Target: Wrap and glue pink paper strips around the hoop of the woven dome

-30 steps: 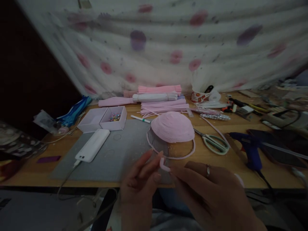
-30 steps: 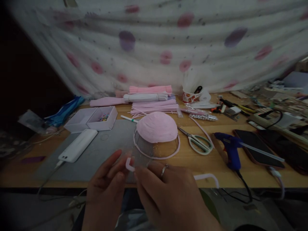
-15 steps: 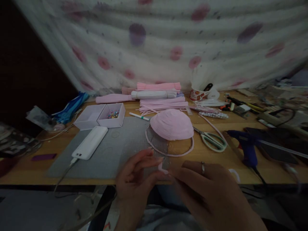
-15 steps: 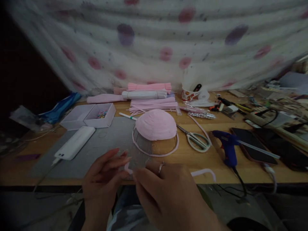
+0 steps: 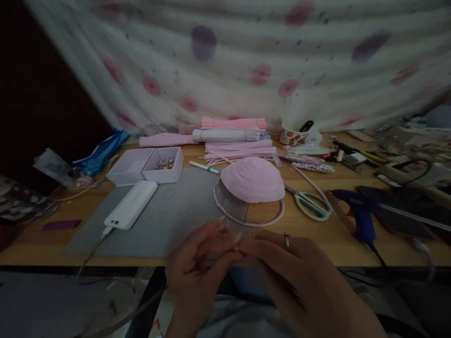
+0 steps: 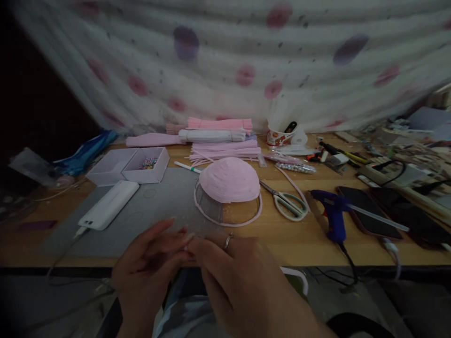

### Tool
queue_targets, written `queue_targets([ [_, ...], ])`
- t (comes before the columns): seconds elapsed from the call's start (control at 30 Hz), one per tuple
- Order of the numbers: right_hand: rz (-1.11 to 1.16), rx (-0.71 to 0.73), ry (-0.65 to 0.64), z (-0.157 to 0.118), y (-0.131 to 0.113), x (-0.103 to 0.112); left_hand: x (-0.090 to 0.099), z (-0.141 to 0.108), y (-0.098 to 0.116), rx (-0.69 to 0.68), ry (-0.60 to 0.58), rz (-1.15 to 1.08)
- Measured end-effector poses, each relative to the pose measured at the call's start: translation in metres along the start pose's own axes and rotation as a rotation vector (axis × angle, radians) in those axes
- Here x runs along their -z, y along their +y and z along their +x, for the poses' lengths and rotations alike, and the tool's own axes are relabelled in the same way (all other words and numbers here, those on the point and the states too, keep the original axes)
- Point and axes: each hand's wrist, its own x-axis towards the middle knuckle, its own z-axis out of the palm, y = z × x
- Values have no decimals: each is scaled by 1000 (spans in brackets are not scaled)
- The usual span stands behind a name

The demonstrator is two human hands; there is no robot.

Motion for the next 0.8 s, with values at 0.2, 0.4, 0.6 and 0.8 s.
queue_targets([
  [0.2,128,-12,-27,-2,2,2,-7,-3,6,27,90,17],
  [0.4,156,-15,-9,-3,9,-2,-7,-4,-1,-66,63,72],
  [0.6,177,-93,0,-1,11,-2,-11,-4,-4,-41,127,7],
  [0.8,194,-66,2,-4,13,-2,-11,-5,-4,-21,125,33],
])
